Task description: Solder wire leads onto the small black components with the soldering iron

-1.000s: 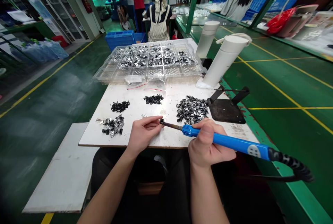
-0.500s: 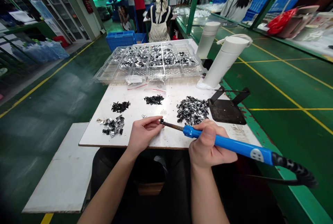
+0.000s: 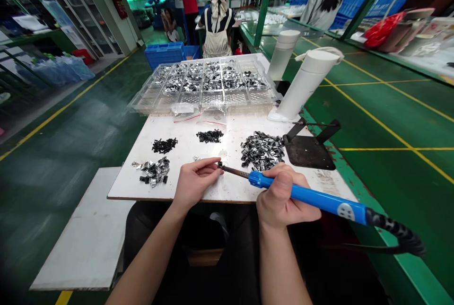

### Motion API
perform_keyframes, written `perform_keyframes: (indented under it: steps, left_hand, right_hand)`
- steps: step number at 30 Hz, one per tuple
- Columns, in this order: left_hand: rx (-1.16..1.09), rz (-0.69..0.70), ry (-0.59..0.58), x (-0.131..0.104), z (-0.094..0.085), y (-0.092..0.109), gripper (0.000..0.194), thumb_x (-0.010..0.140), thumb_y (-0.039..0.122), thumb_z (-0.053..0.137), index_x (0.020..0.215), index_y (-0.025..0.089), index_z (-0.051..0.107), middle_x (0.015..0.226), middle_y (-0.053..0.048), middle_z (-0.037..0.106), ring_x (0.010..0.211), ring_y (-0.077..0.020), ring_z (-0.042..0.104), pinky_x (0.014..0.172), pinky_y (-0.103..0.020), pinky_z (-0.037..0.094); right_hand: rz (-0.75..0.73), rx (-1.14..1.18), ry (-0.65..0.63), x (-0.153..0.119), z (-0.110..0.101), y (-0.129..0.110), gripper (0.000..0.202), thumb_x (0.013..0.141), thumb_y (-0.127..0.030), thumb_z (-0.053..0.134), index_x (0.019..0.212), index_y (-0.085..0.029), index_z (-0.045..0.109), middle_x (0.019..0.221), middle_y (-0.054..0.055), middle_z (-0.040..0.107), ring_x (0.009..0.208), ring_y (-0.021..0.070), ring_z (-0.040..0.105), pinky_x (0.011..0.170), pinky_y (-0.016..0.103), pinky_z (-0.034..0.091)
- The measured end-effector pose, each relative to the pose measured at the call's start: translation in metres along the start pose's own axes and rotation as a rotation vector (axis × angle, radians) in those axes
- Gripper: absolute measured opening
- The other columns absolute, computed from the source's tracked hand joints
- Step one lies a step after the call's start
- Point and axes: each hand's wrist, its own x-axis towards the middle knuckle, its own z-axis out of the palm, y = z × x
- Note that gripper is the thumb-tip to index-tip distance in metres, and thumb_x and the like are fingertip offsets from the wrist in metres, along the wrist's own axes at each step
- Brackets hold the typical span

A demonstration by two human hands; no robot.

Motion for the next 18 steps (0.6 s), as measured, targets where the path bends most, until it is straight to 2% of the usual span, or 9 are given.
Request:
perform_keyframes:
  steps: [5, 11, 18]
  left_hand:
    - [0.003, -0.002, 0.008, -0.0006, 0.0005, 0.0001, 0.032, 0.074, 0.019, 0.080, 0.106, 0.015, 0.082, 0.085, -0.006, 0.079, 0.078, -0.0175, 0.076, 0.078, -0.027, 0.066]
    - [-0.003, -0.004, 0.005, -0.0002, 0.0006, 0.0001, 0.033, 0.074, 0.018, 0.080, 0.107, 0.015, 0.082, 0.086, -0.006, 0.079, 0.078, -0.0171, 0.076, 0.078, -0.026, 0.065]
    - [0.020, 0.001, 0.017, 0.0001, 0.0007, -0.0001, 0.031, 0.075, 0.018, 0.079, 0.107, 0.015, 0.082, 0.086, -0.006, 0.079, 0.079, -0.0174, 0.076, 0.078, -0.027, 0.065]
  right_hand:
    - [0.012, -0.051, -0.001, 0.0002, -0.0009, -0.0013, 0.042, 0.085, -0.045, 0.069, 0.053, -0.020, 0.058, 0.047, -0.002, 0.054, 0.039, 0.0142, 0.048, 0.043, 0.033, 0.039]
    - [-0.023, 0.010, -0.031, 0.0006, -0.0010, -0.0003, 0.040, 0.087, -0.038, 0.069, 0.055, -0.018, 0.059, 0.048, -0.003, 0.054, 0.039, 0.0125, 0.048, 0.044, 0.031, 0.037]
    - [-0.042, 0.007, 0.000, 0.0021, -0.0016, -0.0038, 0.041, 0.088, -0.038, 0.069, 0.054, -0.019, 0.056, 0.050, -0.002, 0.052, 0.041, 0.0127, 0.048, 0.044, 0.032, 0.035]
